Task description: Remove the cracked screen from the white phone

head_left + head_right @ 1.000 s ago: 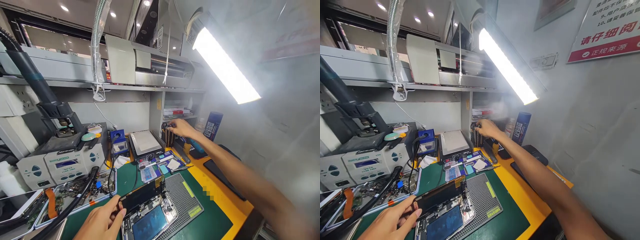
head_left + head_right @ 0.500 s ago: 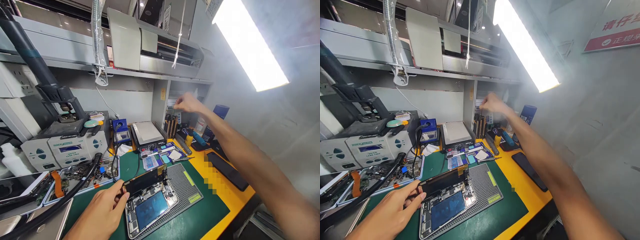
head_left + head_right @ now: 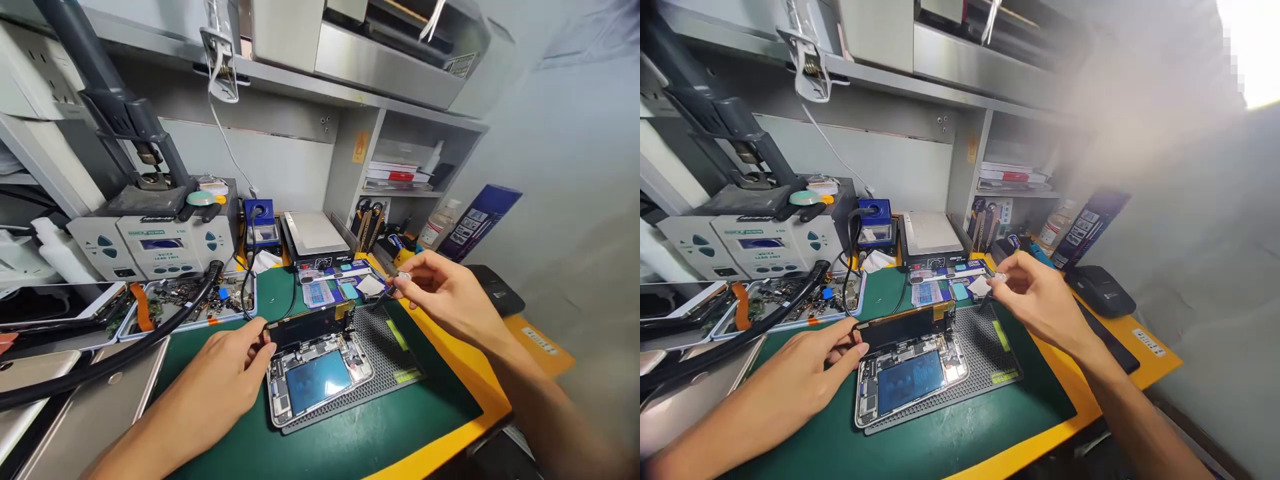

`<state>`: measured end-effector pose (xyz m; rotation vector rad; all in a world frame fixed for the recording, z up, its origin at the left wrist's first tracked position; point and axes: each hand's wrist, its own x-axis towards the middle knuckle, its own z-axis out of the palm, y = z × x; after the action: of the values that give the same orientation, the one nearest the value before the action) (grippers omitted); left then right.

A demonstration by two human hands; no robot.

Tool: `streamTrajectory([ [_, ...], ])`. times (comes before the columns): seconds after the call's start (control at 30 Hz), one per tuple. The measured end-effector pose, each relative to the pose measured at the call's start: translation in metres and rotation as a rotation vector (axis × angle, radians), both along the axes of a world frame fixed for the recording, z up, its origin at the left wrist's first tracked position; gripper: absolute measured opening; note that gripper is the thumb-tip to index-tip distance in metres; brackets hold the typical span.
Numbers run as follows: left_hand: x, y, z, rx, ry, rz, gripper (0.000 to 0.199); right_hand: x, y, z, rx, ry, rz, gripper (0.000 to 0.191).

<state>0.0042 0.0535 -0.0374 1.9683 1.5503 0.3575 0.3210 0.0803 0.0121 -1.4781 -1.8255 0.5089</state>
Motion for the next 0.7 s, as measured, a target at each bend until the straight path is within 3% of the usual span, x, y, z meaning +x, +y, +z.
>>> streamTrajectory([
  [0.13,-0.002,0.000,-0.001,-0.013,0.013,0.007,0.032,-0.005,-0.002,-0.028,0.305,-0.248,-0.091,0.032],
  [0.23,-0.003,-0.001,-0.006,0.017,0.033,0.019,0.031,-0.002,0.002,-0.037,0.272,-0.304,-0.120,0.043],
  [0.37,-0.003,-0.002,-0.011,0.047,0.005,0.026,0.030,-0.011,-0.005,-0.023,0.199,-0.295,-0.108,0.045],
  [0.47,-0.001,-0.002,-0.006,0.044,0.009,0.045,0.032,-0.036,-0.022,-0.004,0.389,-0.078,-0.324,0.048],
  [0.5,-0.001,-0.002,-0.004,0.023,0.024,0.050,0.032,-0.045,-0.026,0.000,0.420,-0.032,-0.279,0.049],
  [0.53,0.000,-0.002,-0.001,0.000,0.038,0.052,0.032,-0.055,-0.030,0.001,0.293,-0.014,-0.192,0.050],
  [0.63,0.001,-0.001,0.004,-0.032,0.070,0.058,0.031,-0.075,-0.032,-0.006,0.163,-0.037,0.111,0.047],
  [0.7,0.001,-0.001,0.005,-0.024,0.069,0.058,0.029,-0.079,-0.029,-0.012,0.176,-0.059,0.164,0.047],
])
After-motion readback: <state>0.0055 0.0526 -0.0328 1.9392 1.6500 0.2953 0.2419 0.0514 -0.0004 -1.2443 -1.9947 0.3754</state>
